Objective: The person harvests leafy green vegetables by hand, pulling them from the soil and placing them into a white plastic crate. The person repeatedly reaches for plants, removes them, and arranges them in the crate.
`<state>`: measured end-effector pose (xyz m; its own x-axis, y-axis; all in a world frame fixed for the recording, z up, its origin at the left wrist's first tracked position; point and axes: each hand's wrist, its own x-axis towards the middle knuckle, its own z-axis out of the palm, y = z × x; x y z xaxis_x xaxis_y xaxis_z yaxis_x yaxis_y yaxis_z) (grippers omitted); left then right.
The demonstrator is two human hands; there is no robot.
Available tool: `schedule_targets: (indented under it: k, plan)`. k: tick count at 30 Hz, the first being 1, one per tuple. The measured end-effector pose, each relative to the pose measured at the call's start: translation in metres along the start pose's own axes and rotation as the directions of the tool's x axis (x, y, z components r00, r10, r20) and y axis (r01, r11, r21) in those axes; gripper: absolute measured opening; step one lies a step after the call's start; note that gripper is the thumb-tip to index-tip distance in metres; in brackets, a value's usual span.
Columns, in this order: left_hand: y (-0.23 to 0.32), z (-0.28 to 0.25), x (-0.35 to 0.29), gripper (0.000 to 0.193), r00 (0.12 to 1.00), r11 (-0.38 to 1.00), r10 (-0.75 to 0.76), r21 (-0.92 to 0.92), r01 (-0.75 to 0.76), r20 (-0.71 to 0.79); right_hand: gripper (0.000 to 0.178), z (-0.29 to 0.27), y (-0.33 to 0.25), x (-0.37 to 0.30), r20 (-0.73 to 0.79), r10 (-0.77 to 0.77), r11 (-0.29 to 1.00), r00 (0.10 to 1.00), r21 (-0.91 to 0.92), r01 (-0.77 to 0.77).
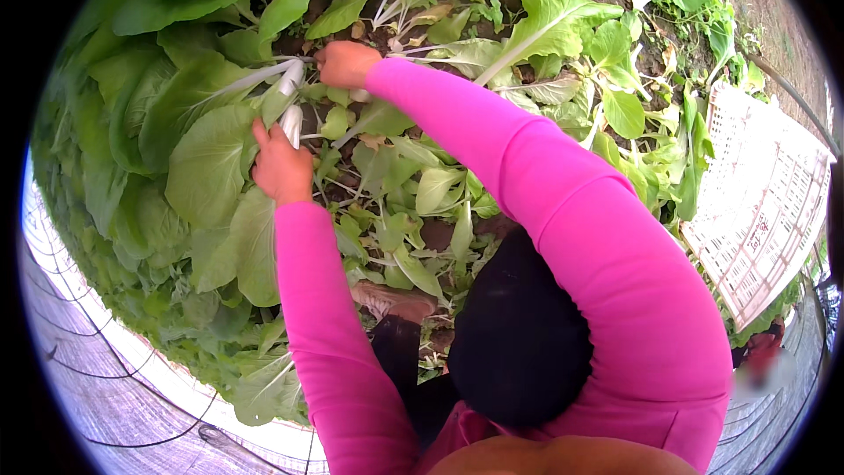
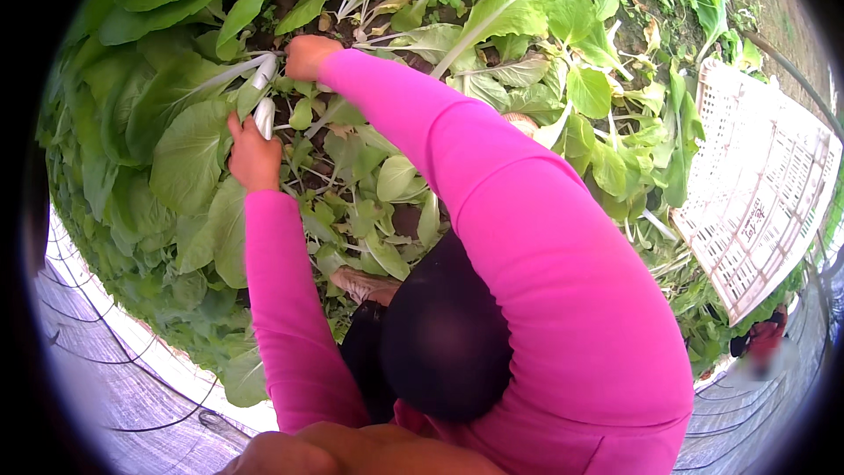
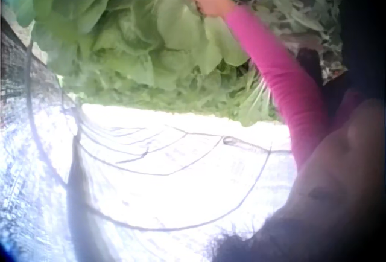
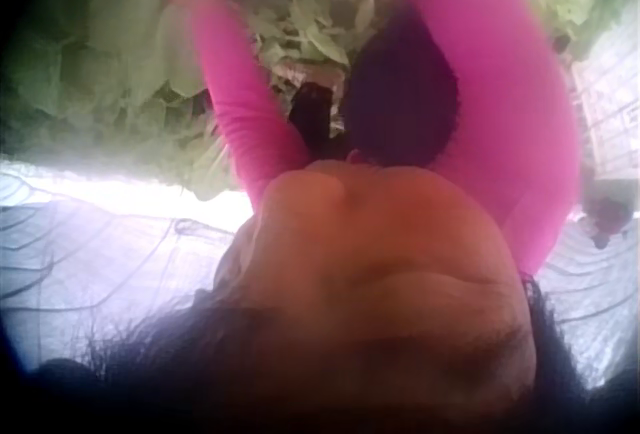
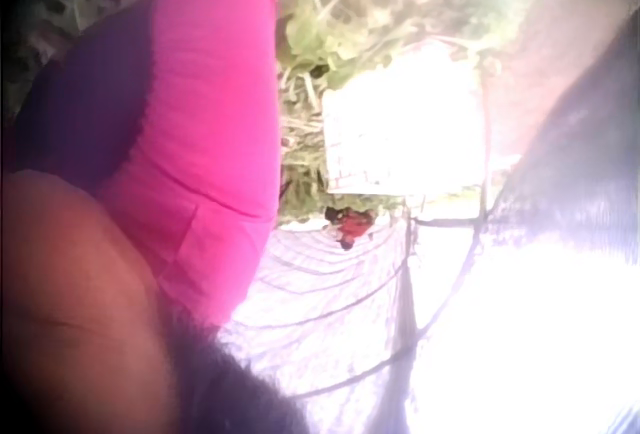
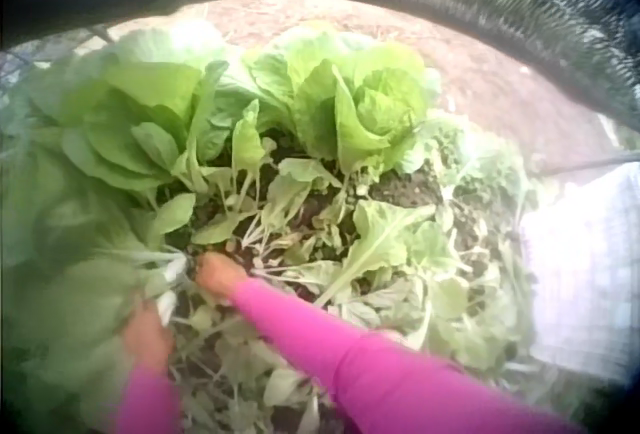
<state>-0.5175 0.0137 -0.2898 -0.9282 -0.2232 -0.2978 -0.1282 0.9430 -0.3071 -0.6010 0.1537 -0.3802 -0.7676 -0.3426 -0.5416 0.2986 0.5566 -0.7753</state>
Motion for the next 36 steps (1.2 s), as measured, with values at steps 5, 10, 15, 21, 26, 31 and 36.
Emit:
schedule_targets:
  k: [5,10,15,21,26,31,36]
  plan:
    - [0.005,0.002,-0.006,0.049,0.999,0.993,-0.044,-0.109,0.042,-0.014,0.031,-0.008,-0.011,-0.013,0.039,0.039,0.994,0.998,-0.102,-0.035]
    - [0.001,-0.006,-0.031,0.050,0.999,0.990,-0.040,-0.133,0.036,-0.021,0.035,-0.011,0.009,-0.050,0.092,-0.070,0.955,0.993,-0.282,0.093]
    - [-0.006,-0.029,-0.080,0.055,0.937,0.928,0.083,-0.316,-0.196,-0.339,0.037,-0.037,0.032,-0.107,-0.178,-0.026,0.912,0.984,0.398,0.096]
    - [0.004,-0.093,-0.137,0.065,0.939,0.612,0.179,-0.714,-0.339,-0.293,0.036,-0.091,0.019,-0.177,-0.386,-0.145,0.521,0.911,0.753,0.402]
    - [0.025,-0.119,-0.160,0.057,0.974,0.349,0.213,-0.926,-0.146,-0.074,0.038,-0.127,-0.009,-0.228,-0.288,-0.409,0.377,0.866,0.811,0.448]
    - [0.039,-0.122,-0.166,0.055,0.960,0.401,0.279,-0.906,-0.136,-0.021,0.036,-0.138,0.006,-0.244,-0.386,-0.332,0.574,0.861,0.641,0.509]
    - [0.032,-0.121,-0.174,0.059,0.929,0.288,0.351,-0.958,0.011,0.116,0.022,-0.150,0.025,-0.258,-0.752,-0.356,0.919,0.555,-0.174,0.353]
